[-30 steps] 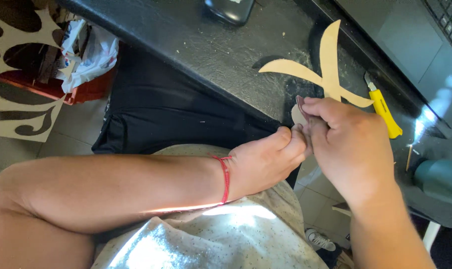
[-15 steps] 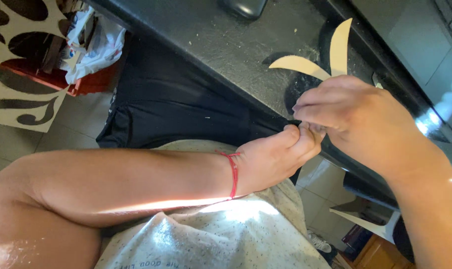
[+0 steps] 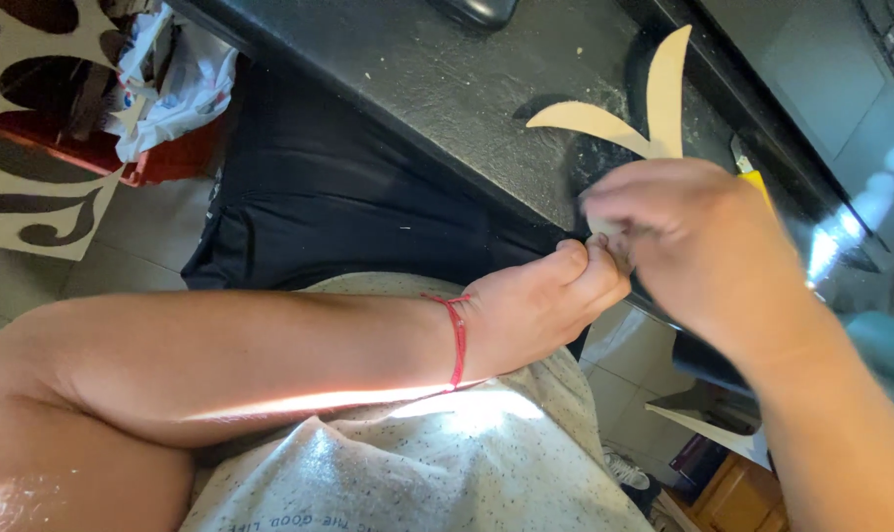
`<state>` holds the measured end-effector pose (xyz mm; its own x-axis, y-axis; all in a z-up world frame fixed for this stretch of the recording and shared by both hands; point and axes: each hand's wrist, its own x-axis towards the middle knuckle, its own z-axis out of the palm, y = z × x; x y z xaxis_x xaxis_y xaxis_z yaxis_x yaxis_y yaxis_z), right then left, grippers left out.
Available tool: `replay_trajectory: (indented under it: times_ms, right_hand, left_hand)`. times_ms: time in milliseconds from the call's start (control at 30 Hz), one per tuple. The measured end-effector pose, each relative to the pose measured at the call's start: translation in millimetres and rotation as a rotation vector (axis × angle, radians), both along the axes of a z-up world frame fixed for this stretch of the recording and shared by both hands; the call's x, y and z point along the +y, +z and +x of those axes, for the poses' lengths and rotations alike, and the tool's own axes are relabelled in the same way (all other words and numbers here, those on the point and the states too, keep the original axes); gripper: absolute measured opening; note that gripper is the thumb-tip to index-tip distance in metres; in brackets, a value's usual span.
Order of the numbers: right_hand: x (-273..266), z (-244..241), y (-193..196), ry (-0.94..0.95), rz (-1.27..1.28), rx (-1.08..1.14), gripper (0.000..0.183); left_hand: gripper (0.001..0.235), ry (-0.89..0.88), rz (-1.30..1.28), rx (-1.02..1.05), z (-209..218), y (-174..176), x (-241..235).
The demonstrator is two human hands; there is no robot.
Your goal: Sanding the edges and surfaces of a laser-cut wooden decorative piece
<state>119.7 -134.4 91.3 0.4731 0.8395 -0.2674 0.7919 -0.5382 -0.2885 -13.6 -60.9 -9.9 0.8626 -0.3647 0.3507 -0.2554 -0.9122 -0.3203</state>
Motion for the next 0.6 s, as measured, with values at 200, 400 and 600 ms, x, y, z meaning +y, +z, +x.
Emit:
replay_trajectory:
  times_ms: [200,400,600]
  right_hand:
    - [1,7,-8,0.414,0.069,-0.02,0.02]
    - [7,3,-4,0.151,-0.104,-0.129,0.039]
    - [13,-3,6,-0.183,-0.274,-0.137,0.033]
  left_hand:
    - [0.045,0.025,-0.07,-0.019,0,0,0]
    - [0.046,-0.02,-0.031,0.028,0,0,2]
    - [0.051,-0.004,-0.007,0.003,0,-2,1]
